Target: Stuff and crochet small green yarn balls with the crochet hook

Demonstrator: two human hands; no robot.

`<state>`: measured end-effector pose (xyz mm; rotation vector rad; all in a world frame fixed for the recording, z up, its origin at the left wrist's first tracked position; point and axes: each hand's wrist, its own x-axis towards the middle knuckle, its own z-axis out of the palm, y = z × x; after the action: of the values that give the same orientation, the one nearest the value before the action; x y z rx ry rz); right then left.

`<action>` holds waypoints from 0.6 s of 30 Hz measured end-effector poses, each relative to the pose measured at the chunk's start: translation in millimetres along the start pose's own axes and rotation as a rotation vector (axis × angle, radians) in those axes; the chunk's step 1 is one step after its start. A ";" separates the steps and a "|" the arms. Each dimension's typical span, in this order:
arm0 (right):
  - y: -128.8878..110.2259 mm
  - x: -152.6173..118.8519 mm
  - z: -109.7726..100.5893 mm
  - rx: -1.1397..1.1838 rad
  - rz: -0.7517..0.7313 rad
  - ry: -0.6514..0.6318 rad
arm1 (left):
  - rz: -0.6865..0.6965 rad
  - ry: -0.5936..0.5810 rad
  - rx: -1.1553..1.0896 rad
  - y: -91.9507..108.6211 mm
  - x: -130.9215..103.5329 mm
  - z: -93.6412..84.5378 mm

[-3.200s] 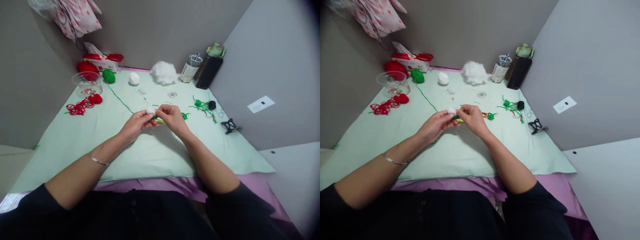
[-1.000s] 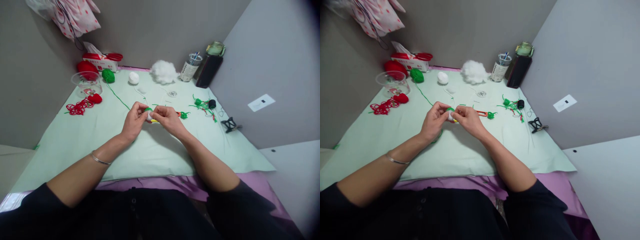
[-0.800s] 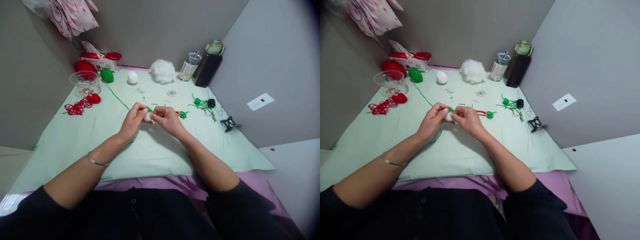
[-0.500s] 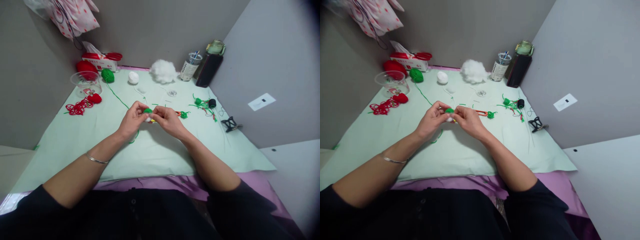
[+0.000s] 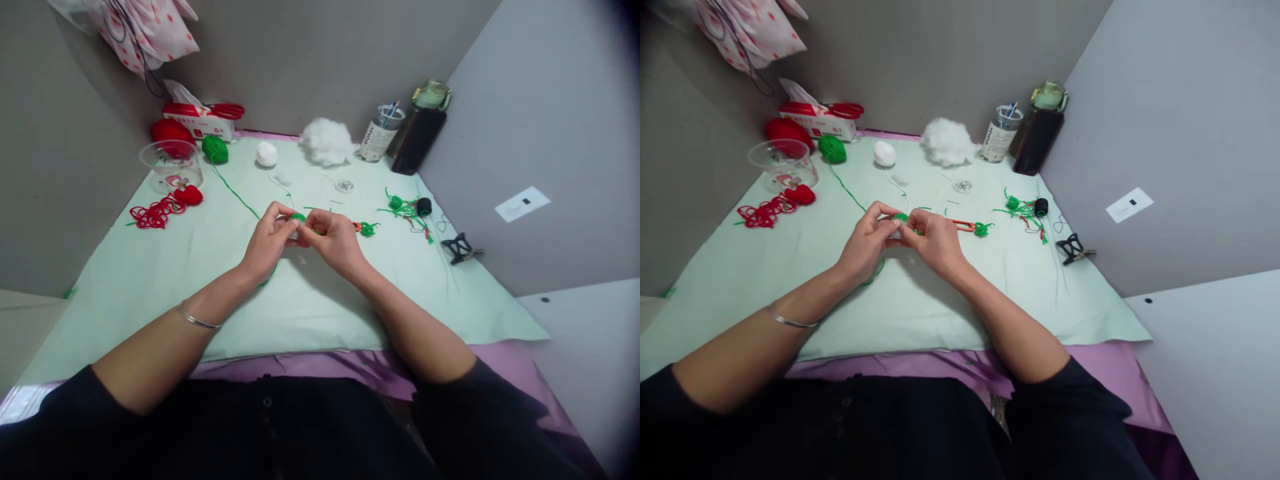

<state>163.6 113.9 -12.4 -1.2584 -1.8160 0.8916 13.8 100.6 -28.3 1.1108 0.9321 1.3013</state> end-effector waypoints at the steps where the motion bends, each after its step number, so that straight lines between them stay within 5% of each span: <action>1: 0.6 0.6 -1.0 0.043 0.014 0.001 | 0.010 -0.032 -0.021 0.3 -0.7 -0.4; 10: -1.5 3.4 -12.9 0.309 0.100 -0.045 | -0.038 -0.177 -0.024 0.0 4.6 -13.5; 18: -9.4 -6.4 -5.2 0.093 -0.090 -0.139 | 0.010 0.047 0.045 2.1 5.3 -5.5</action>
<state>165.5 105.9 -3.0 -1.0720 -1.9000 1.0221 8.4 106.3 -27.2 1.1256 0.9961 1.3250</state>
